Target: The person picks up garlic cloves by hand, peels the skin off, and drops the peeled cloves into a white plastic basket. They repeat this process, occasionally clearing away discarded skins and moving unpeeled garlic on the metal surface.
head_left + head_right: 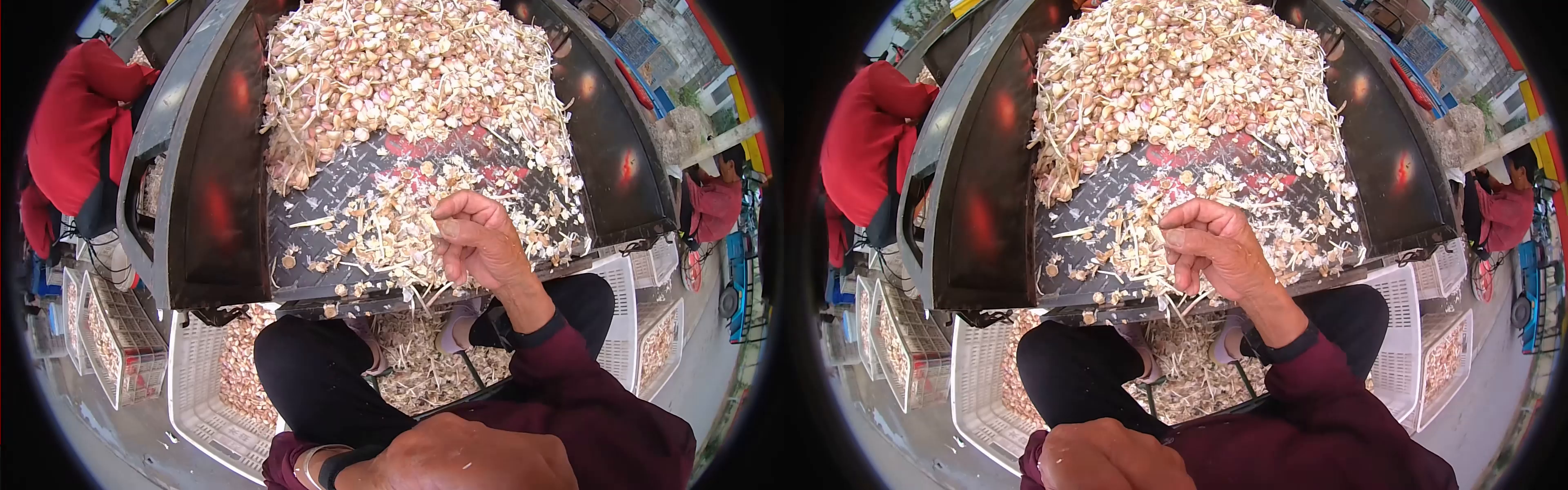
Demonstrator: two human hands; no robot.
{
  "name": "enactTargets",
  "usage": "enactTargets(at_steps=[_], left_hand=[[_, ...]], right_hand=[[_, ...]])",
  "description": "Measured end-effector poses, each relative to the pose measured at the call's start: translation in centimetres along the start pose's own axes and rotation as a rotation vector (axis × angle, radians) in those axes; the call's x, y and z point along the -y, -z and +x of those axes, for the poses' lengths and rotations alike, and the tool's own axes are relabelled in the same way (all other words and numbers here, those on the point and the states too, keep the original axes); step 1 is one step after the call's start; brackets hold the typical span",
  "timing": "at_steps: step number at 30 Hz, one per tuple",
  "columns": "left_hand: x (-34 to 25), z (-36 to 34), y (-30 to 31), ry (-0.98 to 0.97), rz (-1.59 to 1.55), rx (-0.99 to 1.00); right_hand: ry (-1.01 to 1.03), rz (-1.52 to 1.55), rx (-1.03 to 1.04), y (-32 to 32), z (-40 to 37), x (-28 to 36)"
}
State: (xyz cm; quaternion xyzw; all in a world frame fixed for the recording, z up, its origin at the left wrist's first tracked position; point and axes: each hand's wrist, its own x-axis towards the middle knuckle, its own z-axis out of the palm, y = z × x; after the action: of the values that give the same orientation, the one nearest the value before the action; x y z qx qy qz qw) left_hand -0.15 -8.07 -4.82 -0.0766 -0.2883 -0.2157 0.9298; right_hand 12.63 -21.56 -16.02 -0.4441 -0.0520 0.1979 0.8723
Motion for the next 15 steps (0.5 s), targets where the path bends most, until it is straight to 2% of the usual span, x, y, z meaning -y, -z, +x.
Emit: enactTargets(at_steps=[4, 7, 9, 10, 11, 13, 14, 15], left_hand=[[-1.8, -1.2, 0.8, 0.116, 0.115, 0.051], [-1.9, -1.5, 1.6, 0.023, 0.186, 0.110], [-1.7, -1.0, 2.2, -0.054, 0.382, 0.320], [-3.4, -0.8, 1.3, 0.189, 0.360, 0.303], [-3.0, -0.8, 1.3, 0.191, 0.378, 0.291], [-1.6, -0.8, 1.5, 0.009, 0.367, 0.369], [-1.6, -1.0, 0.2, 0.033, 0.336, 0.249], [-1.8, -1.0, -0.2, 0.026, 0.343, 0.233]], right_hand=[[0.003, 0.003, -0.013, 0.1, -0.3, 0.5], [0.030, -0.002, -0.010, 0.0, -0.5, 0.7], [0.020, 0.011, -0.001, -0.1, -0.8, 0.8], [0.039, -0.004, -0.006, -0.1, -0.9, 0.8], [0.056, -0.018, -0.011, -0.1, -1.0, 0.7], [0.065, -0.024, 0.012, -0.1, -1.1, 0.9], [0.058, -0.025, -0.008, -0.3, -1.3, 1.2], [0.045, -0.025, -0.031, -0.4, -1.6, 1.3]])
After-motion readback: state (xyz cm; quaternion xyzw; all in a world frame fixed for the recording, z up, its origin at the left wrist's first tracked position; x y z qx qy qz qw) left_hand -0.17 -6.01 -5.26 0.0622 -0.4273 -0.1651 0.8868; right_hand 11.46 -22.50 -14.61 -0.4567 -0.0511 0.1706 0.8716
